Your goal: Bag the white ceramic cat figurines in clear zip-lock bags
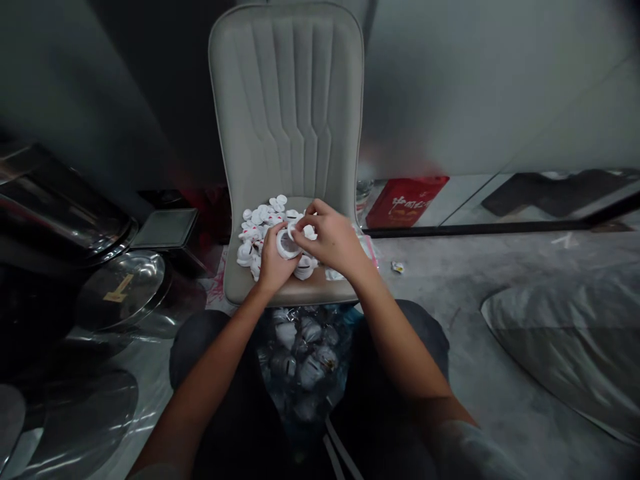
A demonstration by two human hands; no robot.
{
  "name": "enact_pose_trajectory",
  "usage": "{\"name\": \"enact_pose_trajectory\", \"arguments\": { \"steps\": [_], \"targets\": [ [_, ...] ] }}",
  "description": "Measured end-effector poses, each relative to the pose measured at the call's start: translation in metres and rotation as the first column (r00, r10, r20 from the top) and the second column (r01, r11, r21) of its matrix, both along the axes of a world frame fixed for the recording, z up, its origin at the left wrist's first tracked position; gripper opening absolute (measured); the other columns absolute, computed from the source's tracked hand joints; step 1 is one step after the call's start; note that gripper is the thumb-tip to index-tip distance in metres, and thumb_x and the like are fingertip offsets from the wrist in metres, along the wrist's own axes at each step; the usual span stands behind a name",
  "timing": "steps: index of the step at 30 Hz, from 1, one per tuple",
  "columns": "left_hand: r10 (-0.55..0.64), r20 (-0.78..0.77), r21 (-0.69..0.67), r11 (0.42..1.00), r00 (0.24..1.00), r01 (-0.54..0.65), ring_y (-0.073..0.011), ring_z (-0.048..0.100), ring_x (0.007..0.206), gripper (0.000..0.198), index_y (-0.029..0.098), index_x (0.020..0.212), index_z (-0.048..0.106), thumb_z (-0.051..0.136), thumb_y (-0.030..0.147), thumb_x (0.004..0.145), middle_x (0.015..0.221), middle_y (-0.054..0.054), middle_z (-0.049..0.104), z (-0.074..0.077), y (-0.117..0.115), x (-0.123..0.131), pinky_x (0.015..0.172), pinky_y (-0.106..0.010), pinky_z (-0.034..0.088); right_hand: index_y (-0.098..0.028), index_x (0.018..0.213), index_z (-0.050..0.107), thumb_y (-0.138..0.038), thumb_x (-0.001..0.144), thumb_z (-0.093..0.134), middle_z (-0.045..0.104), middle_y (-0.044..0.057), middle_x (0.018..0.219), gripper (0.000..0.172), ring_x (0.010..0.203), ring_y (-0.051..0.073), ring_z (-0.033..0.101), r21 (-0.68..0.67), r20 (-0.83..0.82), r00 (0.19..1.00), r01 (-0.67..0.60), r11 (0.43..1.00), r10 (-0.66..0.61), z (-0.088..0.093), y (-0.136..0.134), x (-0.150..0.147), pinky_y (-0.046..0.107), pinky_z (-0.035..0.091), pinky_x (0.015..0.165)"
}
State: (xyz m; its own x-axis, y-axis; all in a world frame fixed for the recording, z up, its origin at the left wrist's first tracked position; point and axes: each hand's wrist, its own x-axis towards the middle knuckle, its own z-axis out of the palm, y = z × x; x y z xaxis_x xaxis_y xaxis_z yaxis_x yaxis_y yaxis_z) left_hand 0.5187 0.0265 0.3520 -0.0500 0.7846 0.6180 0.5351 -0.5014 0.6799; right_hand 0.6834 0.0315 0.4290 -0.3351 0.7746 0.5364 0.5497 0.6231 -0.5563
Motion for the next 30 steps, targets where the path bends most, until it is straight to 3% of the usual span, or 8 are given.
{"name": "enact_pose_trajectory", "arguments": {
  "steps": [8,14,24,30],
  "targets": [
    [0.032,0.015,0.001,0.999,0.999,-0.032,-0.0242,0.061,0.110,0.045,0.025,0.115,0.055,0.069,0.012,0.074,0.112,-0.005,0.062,0.001,-0.003,0.001,0.101,-0.040,0.049,-0.017,0.080,0.073,-0.029,0.091,0.061,0.059,0.012,0.094,0.021,0.085,0.024,0.056,0.104,0.231,0.972,0.025,0.994,-0.048,-0.007,-0.006,-0.018,0.036,0.043,0.068],
    [0.035,0.029,0.001,0.999,0.999,-0.035,-0.0245,0.060,0.110,0.044,0.025,0.115,0.055,0.065,0.011,0.074,0.112,-0.005,0.062,0.003,-0.004,-0.001,0.101,-0.041,0.049,-0.017,0.083,0.073,-0.027,0.093,0.058,0.060,0.012,0.094,0.021,0.086,0.024,0.057,0.117,0.238,0.971,0.011,0.993,-0.038,-0.008,-0.007,-0.022,0.037,0.043,0.071],
    [0.039,0.038,-0.026,0.999,0.999,-0.038,-0.0244,0.060,0.114,0.045,0.024,0.118,0.055,0.065,0.012,0.075,0.117,-0.006,0.063,0.003,-0.004,-0.004,0.104,-0.040,0.047,-0.013,0.093,0.075,-0.029,0.095,0.056,0.063,0.014,0.098,0.025,0.087,0.025,0.059,0.057,0.373,0.926,0.036,0.998,-0.055,0.000,-0.011,-0.025,0.036,0.043,0.072],
    [0.052,0.009,0.027,0.998,0.999,-0.052,-0.0240,0.061,0.110,0.044,0.021,0.117,0.056,0.064,0.013,0.075,0.114,-0.007,0.063,0.000,-0.002,-0.005,0.101,-0.039,0.047,-0.010,0.103,0.073,-0.027,0.097,0.052,0.064,0.014,0.103,0.028,0.094,0.024,0.059,0.021,0.395,0.917,0.053,0.998,-0.057,0.001,-0.013,-0.026,0.034,0.042,0.078]
  ]
}}
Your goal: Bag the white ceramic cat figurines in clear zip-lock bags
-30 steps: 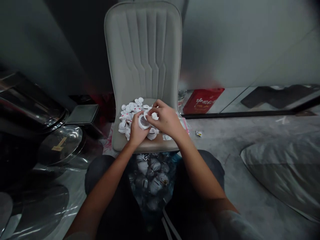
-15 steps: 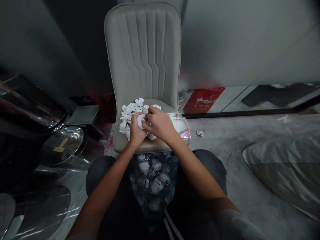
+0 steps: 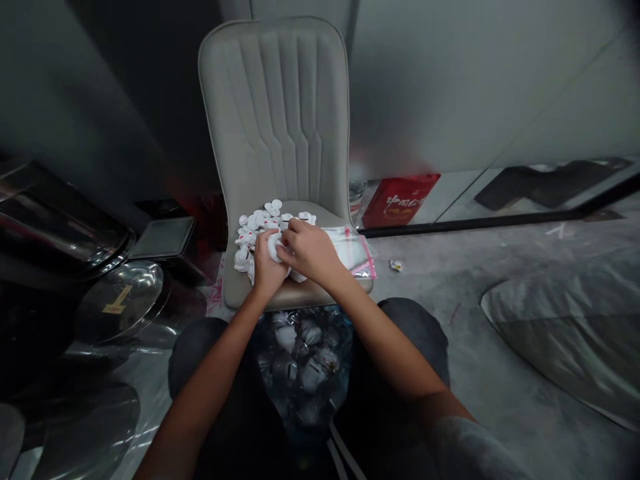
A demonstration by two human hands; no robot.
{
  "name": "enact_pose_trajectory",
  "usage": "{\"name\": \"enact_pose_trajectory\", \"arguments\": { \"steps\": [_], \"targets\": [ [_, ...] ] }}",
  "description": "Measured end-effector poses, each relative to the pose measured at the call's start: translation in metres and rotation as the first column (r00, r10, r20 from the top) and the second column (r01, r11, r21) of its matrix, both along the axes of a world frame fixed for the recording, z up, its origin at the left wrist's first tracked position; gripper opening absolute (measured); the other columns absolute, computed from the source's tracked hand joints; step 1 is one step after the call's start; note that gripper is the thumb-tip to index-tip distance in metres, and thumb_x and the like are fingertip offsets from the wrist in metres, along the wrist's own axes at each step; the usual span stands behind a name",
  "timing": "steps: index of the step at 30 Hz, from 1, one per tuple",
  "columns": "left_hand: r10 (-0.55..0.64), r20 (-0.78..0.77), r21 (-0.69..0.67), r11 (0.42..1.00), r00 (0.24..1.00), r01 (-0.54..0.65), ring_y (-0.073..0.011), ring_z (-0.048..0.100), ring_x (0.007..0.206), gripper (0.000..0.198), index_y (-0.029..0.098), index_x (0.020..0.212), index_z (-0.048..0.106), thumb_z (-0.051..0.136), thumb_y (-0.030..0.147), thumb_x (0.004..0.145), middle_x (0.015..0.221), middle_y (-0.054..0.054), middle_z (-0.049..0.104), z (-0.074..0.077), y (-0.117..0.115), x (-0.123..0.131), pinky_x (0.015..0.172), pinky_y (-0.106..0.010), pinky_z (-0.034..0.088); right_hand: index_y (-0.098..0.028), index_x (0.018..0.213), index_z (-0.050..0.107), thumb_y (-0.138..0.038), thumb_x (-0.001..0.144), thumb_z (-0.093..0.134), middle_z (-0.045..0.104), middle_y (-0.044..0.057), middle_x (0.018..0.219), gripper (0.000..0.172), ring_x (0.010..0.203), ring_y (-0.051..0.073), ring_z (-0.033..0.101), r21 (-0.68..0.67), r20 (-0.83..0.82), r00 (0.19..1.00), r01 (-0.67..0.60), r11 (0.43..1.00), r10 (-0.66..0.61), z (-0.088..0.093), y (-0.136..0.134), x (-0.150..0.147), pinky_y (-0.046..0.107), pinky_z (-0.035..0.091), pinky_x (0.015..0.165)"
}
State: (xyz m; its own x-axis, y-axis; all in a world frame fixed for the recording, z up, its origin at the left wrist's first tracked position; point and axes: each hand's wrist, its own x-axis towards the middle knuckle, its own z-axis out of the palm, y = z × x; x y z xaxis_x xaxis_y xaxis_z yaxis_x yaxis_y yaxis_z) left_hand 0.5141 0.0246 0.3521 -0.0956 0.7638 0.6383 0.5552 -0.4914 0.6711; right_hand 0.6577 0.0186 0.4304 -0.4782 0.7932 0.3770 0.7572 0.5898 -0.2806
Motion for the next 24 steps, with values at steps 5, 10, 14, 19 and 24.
{"name": "enact_pose_trajectory", "arguments": {
  "steps": [5,10,14,19,24],
  "targets": [
    [0.034,-0.006,0.033,0.999,0.999,-0.034,-0.0237,0.061,0.110,0.045,0.022,0.117,0.056,0.063,0.011,0.074,0.114,-0.007,0.063,-0.002,0.000,0.001,0.100,-0.039,0.048,-0.010,0.102,0.072,-0.030,0.097,0.055,0.065,0.013,0.103,0.026,0.090,0.022,0.059,-0.055,-0.064,0.998,0.009,0.998,-0.012,-0.005,0.001,-0.002,0.031,0.040,0.077],
    [0.059,-0.009,0.024,0.998,0.998,-0.058,-0.0245,0.060,0.113,0.047,0.022,0.118,0.054,0.068,0.012,0.074,0.116,-0.007,0.063,-0.005,0.003,-0.002,0.103,-0.040,0.046,-0.012,0.095,0.071,-0.031,0.099,0.054,0.066,0.009,0.097,0.026,0.086,0.018,0.058,-0.165,-0.218,0.976,-0.041,0.985,0.004,-0.008,0.005,0.001,0.028,0.037,0.075],
    [0.063,-0.034,0.017,0.998,0.997,-0.062,-0.0253,0.060,0.111,0.052,0.023,0.118,0.054,0.074,0.012,0.071,0.114,-0.007,0.062,-0.004,0.004,-0.004,0.100,-0.040,0.047,-0.012,0.085,0.069,-0.026,0.104,0.042,0.068,0.008,0.090,0.036,0.082,0.016,0.058,-0.272,-0.361,0.931,-0.162,0.949,0.055,-0.007,0.012,0.010,0.027,0.037,0.074],
    [0.062,-0.085,0.030,0.998,0.994,-0.059,-0.0245,0.060,0.109,0.049,0.022,0.118,0.054,0.071,0.012,0.073,0.112,-0.007,0.061,-0.002,0.000,-0.001,0.097,-0.039,0.049,-0.013,0.085,0.071,-0.021,0.095,0.055,0.069,0.005,0.086,0.020,0.077,0.015,0.058,-0.296,-0.333,0.939,-0.194,0.935,0.089,-0.007,0.014,0.015,0.026,0.038,0.071],
    [0.087,-0.131,0.046,0.996,0.988,-0.081,-0.0244,0.060,0.108,0.041,0.021,0.117,0.054,0.062,0.010,0.079,0.111,-0.008,0.061,-0.006,0.001,0.001,0.097,-0.040,0.049,-0.011,0.101,0.071,-0.024,0.100,0.052,0.070,0.014,0.102,0.024,0.092,0.023,0.063,-0.160,-0.014,1.000,0.020,0.987,-0.022,-0.011,0.003,-0.001,0.032,0.044,0.078]
  ]
}}
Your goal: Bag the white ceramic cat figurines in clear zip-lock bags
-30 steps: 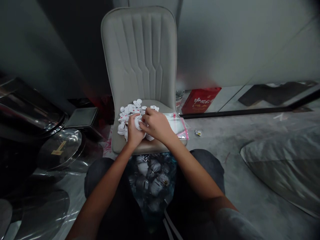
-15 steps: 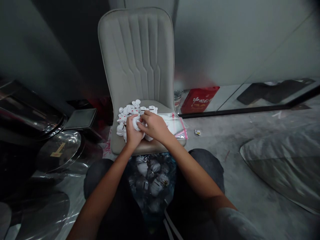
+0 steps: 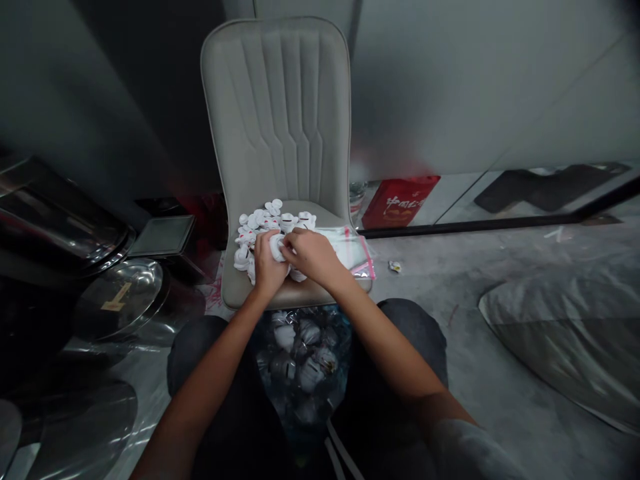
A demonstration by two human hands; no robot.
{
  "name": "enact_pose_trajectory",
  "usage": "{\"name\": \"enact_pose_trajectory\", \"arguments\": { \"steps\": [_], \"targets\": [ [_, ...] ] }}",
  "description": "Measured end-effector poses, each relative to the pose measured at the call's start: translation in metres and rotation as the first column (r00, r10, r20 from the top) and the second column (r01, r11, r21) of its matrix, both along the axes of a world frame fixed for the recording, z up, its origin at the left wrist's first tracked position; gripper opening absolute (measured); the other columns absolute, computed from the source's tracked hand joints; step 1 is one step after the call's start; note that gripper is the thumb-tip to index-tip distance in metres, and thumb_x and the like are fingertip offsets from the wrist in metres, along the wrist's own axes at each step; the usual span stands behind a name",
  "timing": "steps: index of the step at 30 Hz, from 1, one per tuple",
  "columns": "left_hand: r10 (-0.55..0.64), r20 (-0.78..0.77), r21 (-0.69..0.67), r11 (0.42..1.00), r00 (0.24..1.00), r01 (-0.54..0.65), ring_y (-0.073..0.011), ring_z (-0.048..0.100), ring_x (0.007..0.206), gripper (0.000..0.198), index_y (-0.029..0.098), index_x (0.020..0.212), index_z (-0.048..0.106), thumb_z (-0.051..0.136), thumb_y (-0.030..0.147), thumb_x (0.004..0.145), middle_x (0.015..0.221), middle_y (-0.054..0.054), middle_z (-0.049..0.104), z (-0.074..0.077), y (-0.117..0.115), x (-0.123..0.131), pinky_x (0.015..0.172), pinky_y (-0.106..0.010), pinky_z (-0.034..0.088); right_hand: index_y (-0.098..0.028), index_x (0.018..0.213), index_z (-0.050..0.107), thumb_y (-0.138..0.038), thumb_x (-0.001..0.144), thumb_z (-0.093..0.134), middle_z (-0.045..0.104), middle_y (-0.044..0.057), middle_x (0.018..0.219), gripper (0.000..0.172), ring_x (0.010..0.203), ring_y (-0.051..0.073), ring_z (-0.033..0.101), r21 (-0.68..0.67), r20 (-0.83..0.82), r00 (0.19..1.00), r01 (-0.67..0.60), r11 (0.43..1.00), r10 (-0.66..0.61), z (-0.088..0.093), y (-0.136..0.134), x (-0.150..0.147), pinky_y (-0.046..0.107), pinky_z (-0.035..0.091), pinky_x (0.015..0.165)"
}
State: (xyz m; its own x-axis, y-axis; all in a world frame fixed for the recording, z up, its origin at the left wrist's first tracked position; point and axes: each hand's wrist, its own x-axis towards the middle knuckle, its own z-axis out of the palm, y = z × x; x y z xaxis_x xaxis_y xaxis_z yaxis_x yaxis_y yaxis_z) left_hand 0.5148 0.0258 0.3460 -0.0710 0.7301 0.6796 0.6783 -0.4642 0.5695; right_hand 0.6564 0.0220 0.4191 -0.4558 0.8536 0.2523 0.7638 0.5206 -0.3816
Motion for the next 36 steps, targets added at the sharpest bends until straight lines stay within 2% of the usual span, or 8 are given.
{"name": "enact_pose_trajectory", "arguments": {
  "steps": [5,12,18,23,27,30,33,36],
  "targets": [
    [0.037,-0.021,0.021,0.999,0.999,-0.036,-0.0246,0.059,0.108,0.044,0.022,0.116,0.055,0.062,0.006,0.076,0.112,-0.008,0.060,-0.001,0.002,-0.002,0.099,-0.041,0.048,-0.006,0.118,0.063,-0.014,0.102,0.041,0.064,0.020,0.113,0.029,0.107,0.030,0.058,0.216,0.194,0.980,-0.091,0.972,0.048,-0.007,-0.002,-0.009,0.039,0.049,0.085],
    [-0.090,-0.167,-0.014,0.996,0.982,0.089,-0.0261,0.061,0.102,0.049,0.019,0.111,0.058,0.068,0.005,0.065,0.105,-0.007,0.061,0.010,0.005,-0.016,0.093,-0.040,0.051,-0.003,0.117,0.061,-0.008,0.099,0.042,0.063,0.018,0.111,0.027,0.105,0.029,0.054,0.294,0.220,0.962,-0.223,0.929,0.161,-0.015,0.006,-0.001,0.040,0.049,0.089],
    [-0.277,-0.235,-0.109,0.960,0.932,0.258,-0.0261,0.064,0.102,0.051,0.018,0.110,0.060,0.069,0.009,0.061,0.105,-0.007,0.065,0.018,0.027,-0.031,0.093,-0.040,0.053,-0.003,0.114,0.061,-0.008,0.099,0.044,0.062,0.020,0.112,0.023,0.106,0.029,0.053,0.282,0.151,0.975,-0.199,0.939,0.161,-0.021,0.012,-0.004,0.043,0.047,0.092],
    [-0.367,-0.255,-0.184,0.927,0.895,0.328,-0.0281,0.062,0.115,0.063,0.019,0.122,0.058,0.072,0.010,0.061,0.120,-0.010,0.065,0.021,0.042,-0.040,0.105,-0.042,0.048,-0.006,0.115,0.060,-0.011,0.101,0.040,0.061,0.020,0.116,0.025,0.108,0.029,0.052,0.283,0.083,0.979,-0.201,0.938,0.184,-0.025,0.021,0.000,0.042,0.044,0.094],
    [-0.254,-0.178,-0.163,0.960,0.951,0.226,-0.0271,0.059,0.119,0.085,0.021,0.143,0.042,0.079,0.017,0.067,0.131,-0.013,0.057,0.015,0.046,-0.045,0.105,-0.042,0.047,-0.010,0.115,0.060,-0.019,0.103,0.038,0.061,0.018,0.113,0.027,0.104,0.028,0.053,0.240,-0.066,0.973,-0.198,0.950,0.220,-0.022,0.024,0.013,0.041,0.044,0.093],
    [-0.156,-0.157,-0.187,0.974,0.975,0.126,-0.0292,0.056,0.121,0.098,0.022,0.149,0.034,0.085,0.023,0.065,0.134,-0.015,0.051,0.007,0.048,-0.046,0.106,-0.045,0.046,-0.012,0.117,0.059,-0.020,0.102,0.039,0.060,0.016,0.113,0.027,0.106,0.026,0.054,0.223,-0.195,0.948,-0.207,0.953,0.252,-0.023,0.023,0.021,0.038,0.044,0.094],
    [-0.175,-0.166,-0.218,0.966,0.970,0.137,-0.0312,0.052,0.128,0.096,0.023,0.148,0.036,0.086,0.024,0.066,0.137,-0.015,0.046,0.002,0.048,-0.044,0.111,-0.049,0.042,-0.013,0.115,0.060,-0.021,0.101,0.040,0.061,0.015,0.110,0.026,0.100,0.024,0.057,0.189,-0.274,0.924,-0.222,0.957,0.269,-0.033,0.023,0.024,0.036,0.044,0.091],
    [-0.209,-0.182,-0.219,0.961,0.961,0.168,-0.0301,0.052,0.128,0.080,0.022,0.141,0.045,0.082,0.024,0.071,0.132,-0.013,0.048,-0.001,0.046,-0.043,0.113,-0.048,0.041,-0.013,0.114,0.059,-0.023,0.099,0.042,0.062,0.011,0.103,0.025,0.091,0.020,0.057,0.115,-0.376,0.895,-0.213,0.970,0.241,-0.046,0.027,0.024,0.033,0.045,0.084]
  ]
}}
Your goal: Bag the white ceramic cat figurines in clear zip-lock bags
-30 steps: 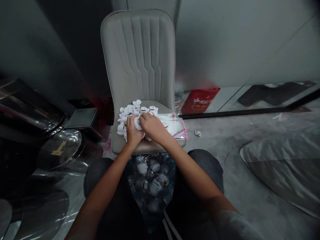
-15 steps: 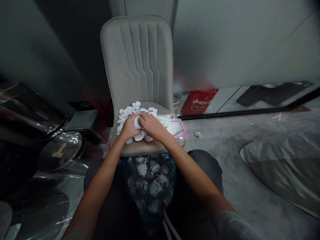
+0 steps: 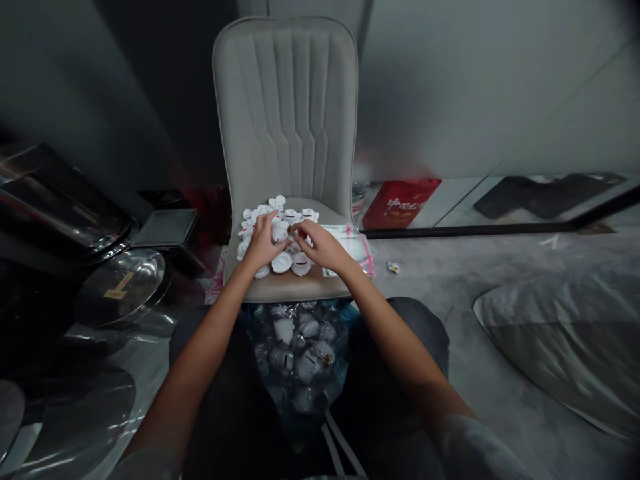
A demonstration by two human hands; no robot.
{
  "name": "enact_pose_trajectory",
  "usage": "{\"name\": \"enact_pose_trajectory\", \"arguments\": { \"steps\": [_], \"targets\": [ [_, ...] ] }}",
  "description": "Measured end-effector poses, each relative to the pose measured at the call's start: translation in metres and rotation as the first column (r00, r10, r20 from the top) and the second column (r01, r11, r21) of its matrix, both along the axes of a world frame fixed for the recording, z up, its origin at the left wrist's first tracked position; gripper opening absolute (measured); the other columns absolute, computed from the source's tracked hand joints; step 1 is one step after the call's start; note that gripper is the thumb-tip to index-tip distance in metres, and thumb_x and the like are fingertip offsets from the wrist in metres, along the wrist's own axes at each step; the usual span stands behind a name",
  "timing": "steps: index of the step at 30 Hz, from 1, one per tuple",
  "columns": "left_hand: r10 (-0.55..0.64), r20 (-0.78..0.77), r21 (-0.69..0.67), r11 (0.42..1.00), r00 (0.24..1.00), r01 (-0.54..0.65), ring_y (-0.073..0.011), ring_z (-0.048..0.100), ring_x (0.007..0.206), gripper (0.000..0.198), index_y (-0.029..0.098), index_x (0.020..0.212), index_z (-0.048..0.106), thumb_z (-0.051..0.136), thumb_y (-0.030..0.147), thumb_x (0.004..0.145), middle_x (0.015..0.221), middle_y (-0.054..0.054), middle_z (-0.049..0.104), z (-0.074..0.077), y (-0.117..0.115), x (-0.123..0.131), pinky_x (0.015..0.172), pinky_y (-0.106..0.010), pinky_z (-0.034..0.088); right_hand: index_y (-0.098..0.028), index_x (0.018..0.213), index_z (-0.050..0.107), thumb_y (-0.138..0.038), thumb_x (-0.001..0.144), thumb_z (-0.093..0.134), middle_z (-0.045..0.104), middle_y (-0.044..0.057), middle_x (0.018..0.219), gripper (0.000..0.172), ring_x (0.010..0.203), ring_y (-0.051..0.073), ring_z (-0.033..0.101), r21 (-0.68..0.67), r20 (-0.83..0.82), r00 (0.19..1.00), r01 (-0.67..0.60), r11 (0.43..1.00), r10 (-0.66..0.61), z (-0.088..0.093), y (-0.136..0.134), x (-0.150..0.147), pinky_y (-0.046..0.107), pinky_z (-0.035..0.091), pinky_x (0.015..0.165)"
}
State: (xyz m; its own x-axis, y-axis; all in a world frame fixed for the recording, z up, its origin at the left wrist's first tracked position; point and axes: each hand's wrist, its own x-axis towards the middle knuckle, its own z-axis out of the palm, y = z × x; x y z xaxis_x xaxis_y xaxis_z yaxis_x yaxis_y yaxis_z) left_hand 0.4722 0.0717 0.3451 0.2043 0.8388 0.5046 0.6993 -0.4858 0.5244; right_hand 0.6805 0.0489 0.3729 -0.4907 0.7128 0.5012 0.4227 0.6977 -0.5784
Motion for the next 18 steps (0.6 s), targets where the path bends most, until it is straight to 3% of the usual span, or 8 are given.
{"name": "enact_pose_trajectory", "arguments": {
  "steps": [5,8,9,11,13,14,16,18],
  "targets": [
    [0.039,0.011,0.091,0.995,0.999,-0.040,-0.0271,0.054,0.124,0.048,0.021,0.127,0.056,0.071,0.021,0.082,0.124,-0.011,0.053,0.009,-0.019,0.000,0.113,-0.045,0.041,-0.014,0.108,0.063,-0.030,0.094,0.049,0.062,0.005,0.090,0.025,0.079,0.016,0.055,-0.156,-0.175,0.983,0.033,0.987,-0.060,-0.008,-0.001,0.005,0.028,0.044,0.074],
    [0.084,0.041,0.184,0.979,0.996,-0.091,-0.0254,0.055,0.121,0.031,0.021,0.118,0.059,0.062,0.019,0.087,0.120,-0.010,0.056,0.020,-0.046,-0.001,0.110,-0.043,0.043,-0.015,0.101,0.065,-0.042,0.092,0.054,0.061,0.001,0.079,0.031,0.067,0.012,0.052,-0.361,-0.311,0.950,-0.105,0.927,-0.014,-0.002,-0.012,0.018,0.024,0.041,0.063],
    [0.086,0.044,0.209,0.973,0.995,-0.094,-0.0251,0.056,0.118,0.026,0.021,0.114,0.061,0.060,0.019,0.088,0.116,-0.010,0.057,0.022,-0.058,0.000,0.108,-0.042,0.044,-0.015,0.099,0.066,-0.046,0.091,0.055,0.061,0.001,0.076,0.035,0.063,0.011,0.051,-0.445,-0.327,0.944,-0.197,0.874,0.046,0.000,-0.018,0.024,0.023,0.040,0.059],
    [0.041,0.030,0.216,0.975,0.999,-0.047,-0.0236,0.059,0.109,0.014,0.021,0.102,0.063,0.057,0.018,0.090,0.105,-0.008,0.060,0.022,-0.086,0.003,0.102,-0.039,0.047,-0.014,0.098,0.069,-0.050,0.092,0.055,0.063,0.001,0.071,0.039,0.057,0.010,0.051,-0.615,-0.278,0.927,-0.374,0.695,0.252,-0.001,-0.032,0.034,0.023,0.039,0.054],
    [-0.064,-0.021,0.111,0.992,0.998,0.066,-0.0206,0.062,0.094,0.012,0.021,0.092,0.063,0.053,0.016,0.090,0.095,-0.006,0.061,0.011,-0.118,0.007,0.090,-0.034,0.051,-0.014,0.099,0.073,-0.045,0.093,0.056,0.068,0.002,0.071,0.036,0.055,0.010,0.054,-0.748,-0.125,0.864,-0.405,0.527,0.487,-0.012,-0.048,0.041,0.023,0.041,0.051],
    [-0.121,-0.061,0.007,0.993,0.991,0.122,-0.0190,0.062,0.088,0.014,0.022,0.090,0.063,0.052,0.015,0.090,0.093,-0.005,0.061,0.003,-0.134,0.010,0.084,-0.031,0.052,-0.014,0.097,0.075,-0.040,0.093,0.058,0.069,0.001,0.069,0.030,0.053,0.010,0.054,-0.786,-0.036,0.825,-0.372,0.494,0.564,-0.021,-0.057,0.042,0.023,0.041,0.050],
    [-0.202,-0.163,-0.248,0.956,0.966,0.158,-0.0184,0.064,0.084,0.014,0.023,0.094,0.064,0.052,0.016,0.090,0.096,-0.005,0.064,-0.021,-0.163,0.014,0.080,-0.030,0.052,-0.015,0.082,0.076,-0.028,0.086,0.069,0.067,-0.001,0.059,0.015,0.046,0.008,0.051,-0.777,0.125,0.804,-0.286,0.561,0.582,-0.046,-0.074,0.039,0.022,0.038,0.047],
    [-0.185,-0.321,-0.434,0.900,0.929,0.030,-0.0257,0.065,0.099,0.026,0.021,0.111,0.064,0.065,0.027,0.086,0.114,-0.011,0.065,-0.045,-0.183,0.018,0.088,-0.038,0.053,-0.015,0.060,0.070,-0.018,0.072,0.080,0.058,-0.005,0.046,0.016,0.040,0.007,0.045,-0.671,0.208,0.873,-0.202,0.714,0.442,-0.074,-0.088,0.031,0.022,0.033,0.044]
  ]
}}
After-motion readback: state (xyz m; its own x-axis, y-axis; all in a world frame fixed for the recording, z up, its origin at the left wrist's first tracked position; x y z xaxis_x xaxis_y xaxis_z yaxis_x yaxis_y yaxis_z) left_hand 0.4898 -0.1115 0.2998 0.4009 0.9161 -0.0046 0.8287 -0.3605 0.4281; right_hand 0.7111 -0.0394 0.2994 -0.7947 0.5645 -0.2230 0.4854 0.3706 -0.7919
